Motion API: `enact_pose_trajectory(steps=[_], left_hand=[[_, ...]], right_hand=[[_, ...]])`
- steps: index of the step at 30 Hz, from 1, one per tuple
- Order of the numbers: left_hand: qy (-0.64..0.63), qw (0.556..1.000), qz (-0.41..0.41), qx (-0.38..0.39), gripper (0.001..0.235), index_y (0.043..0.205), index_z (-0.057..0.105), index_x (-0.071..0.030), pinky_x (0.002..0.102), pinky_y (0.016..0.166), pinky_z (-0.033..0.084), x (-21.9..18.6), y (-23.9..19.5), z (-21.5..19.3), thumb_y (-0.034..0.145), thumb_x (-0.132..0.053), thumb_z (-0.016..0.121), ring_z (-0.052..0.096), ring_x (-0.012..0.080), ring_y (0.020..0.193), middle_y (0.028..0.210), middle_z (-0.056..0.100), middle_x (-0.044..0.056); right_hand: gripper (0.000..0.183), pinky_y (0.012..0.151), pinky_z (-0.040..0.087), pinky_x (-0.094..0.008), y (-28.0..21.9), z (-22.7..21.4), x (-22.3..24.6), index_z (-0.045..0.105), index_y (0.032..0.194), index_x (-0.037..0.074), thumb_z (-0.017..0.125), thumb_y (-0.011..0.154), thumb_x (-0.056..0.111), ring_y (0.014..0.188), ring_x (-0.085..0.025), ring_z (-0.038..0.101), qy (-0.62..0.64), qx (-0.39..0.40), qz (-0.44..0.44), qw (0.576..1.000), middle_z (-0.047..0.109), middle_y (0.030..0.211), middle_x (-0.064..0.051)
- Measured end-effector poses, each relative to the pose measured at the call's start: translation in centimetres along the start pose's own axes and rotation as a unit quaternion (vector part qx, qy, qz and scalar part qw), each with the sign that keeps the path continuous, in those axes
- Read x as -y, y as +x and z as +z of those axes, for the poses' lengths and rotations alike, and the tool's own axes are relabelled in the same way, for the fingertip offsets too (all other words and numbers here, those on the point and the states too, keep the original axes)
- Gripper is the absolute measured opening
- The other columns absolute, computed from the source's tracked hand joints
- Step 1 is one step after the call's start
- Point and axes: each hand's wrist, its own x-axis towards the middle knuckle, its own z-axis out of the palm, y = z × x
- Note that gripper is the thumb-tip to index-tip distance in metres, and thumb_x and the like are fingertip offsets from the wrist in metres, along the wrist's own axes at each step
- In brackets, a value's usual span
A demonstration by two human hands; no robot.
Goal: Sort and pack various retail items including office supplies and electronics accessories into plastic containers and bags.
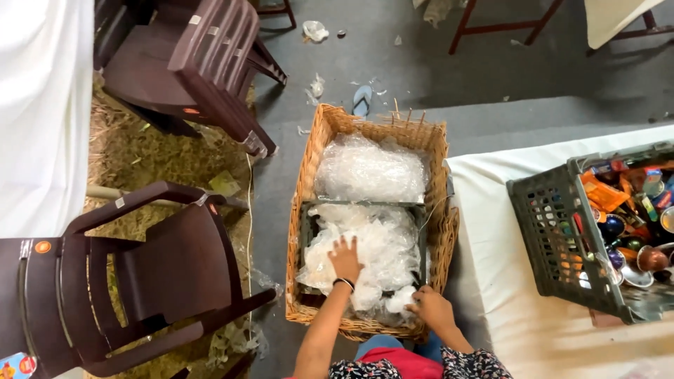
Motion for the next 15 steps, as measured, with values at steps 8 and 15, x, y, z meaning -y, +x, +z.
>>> enact_pose_trajectory(steps=[8, 15], left_hand=[[-0.077, 0.967, -0.081, 0.230, 0.016, 0.089, 0.078, -0.020, 0.052, 0.087, 0.046, 4.0, 0.0, -1.5, 0.090, -0.013, 0.064, 0.065, 0.0269, 0.103, 0.104, 0.075, 0.002], [-0.448, 0.848, -0.179, 0.220, 0.022, 0.106, 0.071, -0.015, 0.046, 0.081, 0.052, 4.0, 1.2, -8.5, 0.101, -0.035, 0.063, 0.066, 0.0248, 0.087, 0.097, 0.073, 0.007]], right_hand=[[0.043, 0.091, 0.056, -0.041, 4.1, 2.3, 1.2, 0.071, 0.122, 0.020, 0.068, 0.079, 0.012, 0.103, -0.032, 0.068, 0.150, -0.007, -0.039, 0.988, 0.064, 0.124, -0.009], [0.071, 0.106, 0.039, -0.050, 6.2, -2.3, 10.2, 0.058, 0.133, 0.014, 0.081, 0.067, 0.017, 0.130, -0.037, 0.046, 0.185, -0.062, -0.205, 0.959, 0.051, 0.138, -0.011]])
